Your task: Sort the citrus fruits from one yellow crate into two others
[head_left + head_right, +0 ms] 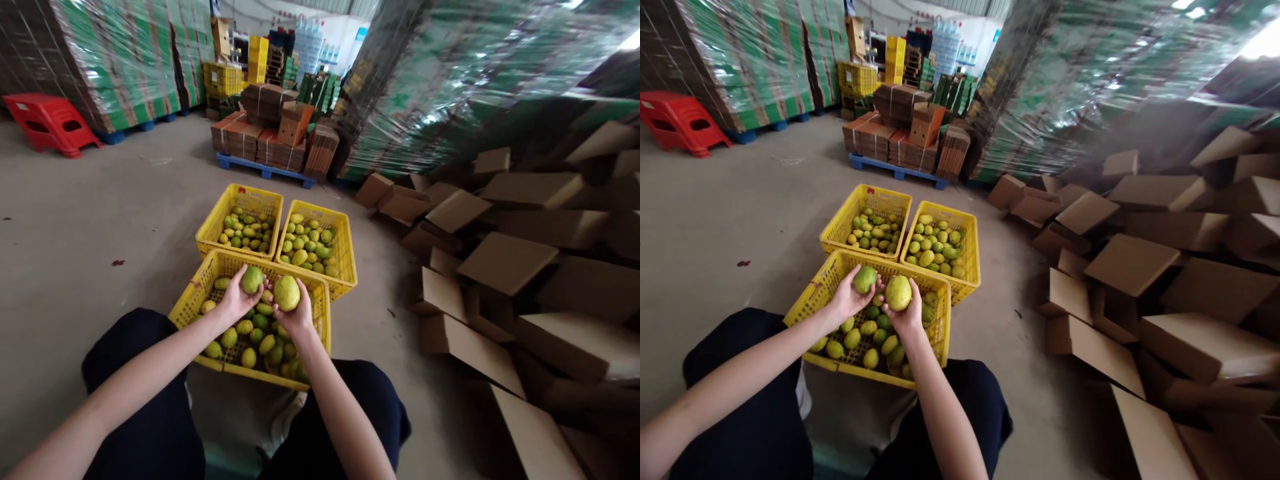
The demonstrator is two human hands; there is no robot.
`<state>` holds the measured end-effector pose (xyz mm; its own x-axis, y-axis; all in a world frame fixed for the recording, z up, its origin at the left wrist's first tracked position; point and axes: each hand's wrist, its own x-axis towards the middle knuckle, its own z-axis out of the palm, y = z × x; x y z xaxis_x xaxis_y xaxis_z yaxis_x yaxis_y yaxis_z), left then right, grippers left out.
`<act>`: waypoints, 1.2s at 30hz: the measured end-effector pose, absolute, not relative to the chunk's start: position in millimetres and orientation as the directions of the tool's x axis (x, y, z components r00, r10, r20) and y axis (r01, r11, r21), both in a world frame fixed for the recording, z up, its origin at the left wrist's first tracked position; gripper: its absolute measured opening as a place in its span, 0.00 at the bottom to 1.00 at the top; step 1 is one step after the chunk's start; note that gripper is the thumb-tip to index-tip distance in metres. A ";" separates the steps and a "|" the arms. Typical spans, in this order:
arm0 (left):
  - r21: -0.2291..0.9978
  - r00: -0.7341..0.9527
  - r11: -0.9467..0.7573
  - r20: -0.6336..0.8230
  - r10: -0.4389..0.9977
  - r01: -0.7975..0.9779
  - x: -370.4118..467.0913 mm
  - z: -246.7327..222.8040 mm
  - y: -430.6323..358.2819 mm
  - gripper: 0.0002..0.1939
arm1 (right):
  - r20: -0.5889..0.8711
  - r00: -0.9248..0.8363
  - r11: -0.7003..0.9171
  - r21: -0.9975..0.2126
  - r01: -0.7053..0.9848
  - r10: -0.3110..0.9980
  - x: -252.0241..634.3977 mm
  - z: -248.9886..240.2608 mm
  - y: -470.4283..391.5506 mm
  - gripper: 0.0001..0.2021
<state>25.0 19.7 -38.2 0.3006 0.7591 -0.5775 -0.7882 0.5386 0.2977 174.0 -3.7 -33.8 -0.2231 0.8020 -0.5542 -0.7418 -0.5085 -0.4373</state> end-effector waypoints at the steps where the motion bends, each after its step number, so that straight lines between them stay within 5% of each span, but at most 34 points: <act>1: 0.389 0.311 0.572 -0.556 0.771 -0.723 28.6 -40.7 15.4 0.13 | -0.562 -0.202 -0.492 -0.429 -0.758 0.802 179.5 -29.6 -1.2 0.16; 5: 0.688 0.530 0.660 -0.454 0.717 -0.304 46.9 -58.3 -34.1 0.13 | -0.583 -0.039 -0.337 -0.413 -0.846 0.812 214.7 -12.7 10.3 0.15; 8: 0.753 0.813 0.561 -0.538 0.221 0.345 56.9 -75.4 -81.4 0.13 | -0.586 0.081 -0.208 -0.408 -0.889 0.806 241.3 -5.9 12.6 0.16; 10: 0.731 0.791 0.459 -0.604 0.092 0.505 57.4 -80.6 -93.0 0.16 | -0.602 0.115 -0.169 -0.395 -0.903 0.791 251.8 -5.2 9.7 0.16; 13: 0.777 0.722 0.550 -0.566 0.397 0.307 42.5 -69.4 -61.9 0.16 | -0.631 0.097 -0.197 -0.380 -0.904 0.770 255.3 -6.6 3.2 0.15; 16: 0.831 0.307 0.451 -0.358 0.882 -0.326 8.2 -45.3 1.9 0.17 | -0.640 0.086 -0.225 -0.388 -0.894 0.764 250.5 -7.7 0.5 0.15; 18: 0.826 -0.075 0.265 -0.345 0.935 -0.498 -17.5 -34.4 35.6 0.17 | -0.635 0.072 -0.242 -0.394 -0.886 0.769 245.8 -8.8 1.9 0.14; 20: 0.819 -0.247 0.252 -0.424 0.872 -0.515 -36.1 -32.9 50.9 0.12 | -0.637 0.047 -0.281 -0.404 -0.871 0.769 240.0 -11.1 4.7 0.14; 25: 0.819 0.126 0.506 -0.491 0.862 -0.269 -32.5 -48.6 34.5 0.06 | -0.649 -0.028 -0.439 -0.482 -0.758 0.760 218.0 -21.9 6.4 0.16; 29: 0.946 0.286 0.239 -0.296 0.911 0.219 -24.5 -52.3 11.9 0.08 | -0.607 -0.276 -0.667 -0.663 -0.339 0.745 199.9 -31.8 -11.9 0.19; 32: 0.919 0.340 0.013 -0.159 0.927 0.394 -38.0 -54.9 -2.3 0.19 | -0.585 -0.504 -0.647 -0.759 0.065 0.635 184.8 -43.8 -40.2 0.16; 35: 0.877 0.340 0.033 -0.220 0.914 0.479 -57.7 -65.8 -10.8 0.19 | -0.583 -0.689 -0.652 -0.728 0.209 0.431 162.0 -62.8 -71.3 0.11; 36: 0.867 0.322 0.059 -0.246 0.914 0.495 -63.7 -70.9 -12.0 0.18 | -0.525 -0.701 -0.640 -0.758 0.127 0.483 154.1 -69.4 -78.8 0.13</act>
<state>-63.7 -12.0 -70.9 0.3216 0.9143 -0.2462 0.4952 0.0592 0.8667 154.1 -78.8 -69.4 -0.7009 0.4828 -0.5251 0.1267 -0.6402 -0.7577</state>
